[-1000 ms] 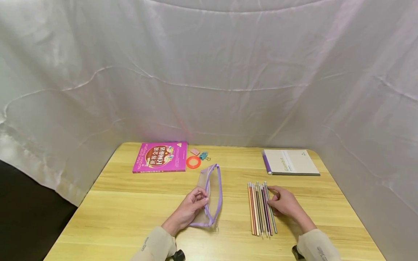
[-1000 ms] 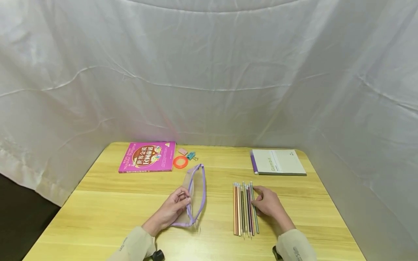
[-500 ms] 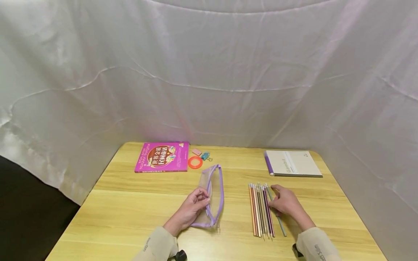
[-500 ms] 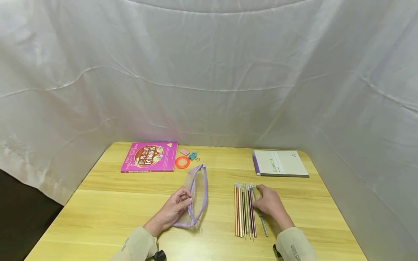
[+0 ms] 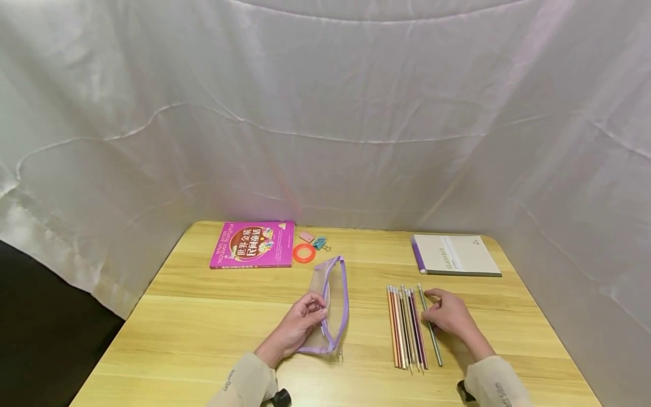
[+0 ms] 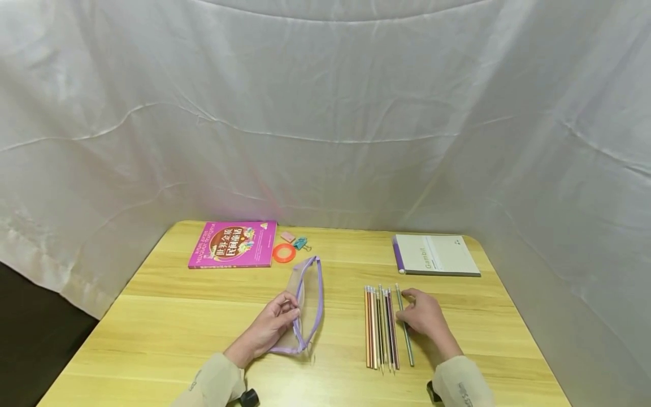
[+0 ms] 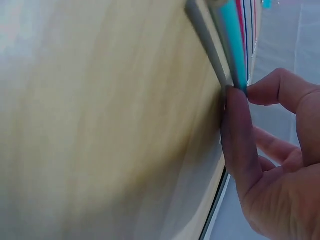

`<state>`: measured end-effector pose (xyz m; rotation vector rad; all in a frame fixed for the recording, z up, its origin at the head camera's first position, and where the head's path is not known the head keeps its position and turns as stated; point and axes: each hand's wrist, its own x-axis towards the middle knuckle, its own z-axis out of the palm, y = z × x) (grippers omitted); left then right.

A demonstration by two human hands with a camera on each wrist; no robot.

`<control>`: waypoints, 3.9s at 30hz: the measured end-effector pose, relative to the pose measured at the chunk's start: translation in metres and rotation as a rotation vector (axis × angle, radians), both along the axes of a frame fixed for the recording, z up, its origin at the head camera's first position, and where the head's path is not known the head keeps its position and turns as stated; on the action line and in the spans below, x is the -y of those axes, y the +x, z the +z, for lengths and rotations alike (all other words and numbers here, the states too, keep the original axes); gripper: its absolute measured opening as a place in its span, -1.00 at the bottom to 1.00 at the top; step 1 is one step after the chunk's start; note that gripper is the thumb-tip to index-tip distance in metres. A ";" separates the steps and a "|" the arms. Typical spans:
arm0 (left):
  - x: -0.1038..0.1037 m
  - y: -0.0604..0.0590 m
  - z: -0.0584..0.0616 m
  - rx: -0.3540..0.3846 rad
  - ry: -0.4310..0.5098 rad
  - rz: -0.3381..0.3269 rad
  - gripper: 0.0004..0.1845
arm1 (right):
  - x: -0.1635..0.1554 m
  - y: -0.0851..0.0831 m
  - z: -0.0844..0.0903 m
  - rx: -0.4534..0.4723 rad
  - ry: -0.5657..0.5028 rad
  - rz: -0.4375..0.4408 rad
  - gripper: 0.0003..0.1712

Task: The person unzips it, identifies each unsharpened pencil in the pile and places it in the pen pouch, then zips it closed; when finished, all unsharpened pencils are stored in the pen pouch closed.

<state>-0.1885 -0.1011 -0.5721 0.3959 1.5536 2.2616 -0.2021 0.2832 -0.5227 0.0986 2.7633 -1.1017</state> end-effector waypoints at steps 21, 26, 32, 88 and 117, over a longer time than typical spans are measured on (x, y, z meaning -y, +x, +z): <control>0.001 0.001 0.000 -0.003 -0.006 0.006 -0.82 | 0.025 0.000 0.036 -0.045 -0.445 -0.028 -0.02; 0.002 0.001 -0.002 0.003 -0.009 0.017 -0.82 | 0.051 -0.007 0.041 -0.083 -0.541 -0.014 0.07; 0.001 0.001 -0.003 0.000 -0.009 0.022 -0.82 | 0.086 -0.015 0.040 -0.095 -0.606 0.012 0.16; -0.007 -0.003 0.018 -0.188 -0.159 0.103 -0.76 | 0.195 -0.018 0.016 -0.061 -0.529 0.144 0.13; -0.003 -0.011 0.050 -0.206 -0.317 0.130 -0.69 | 0.171 -0.007 0.039 -0.051 -0.585 0.127 -0.04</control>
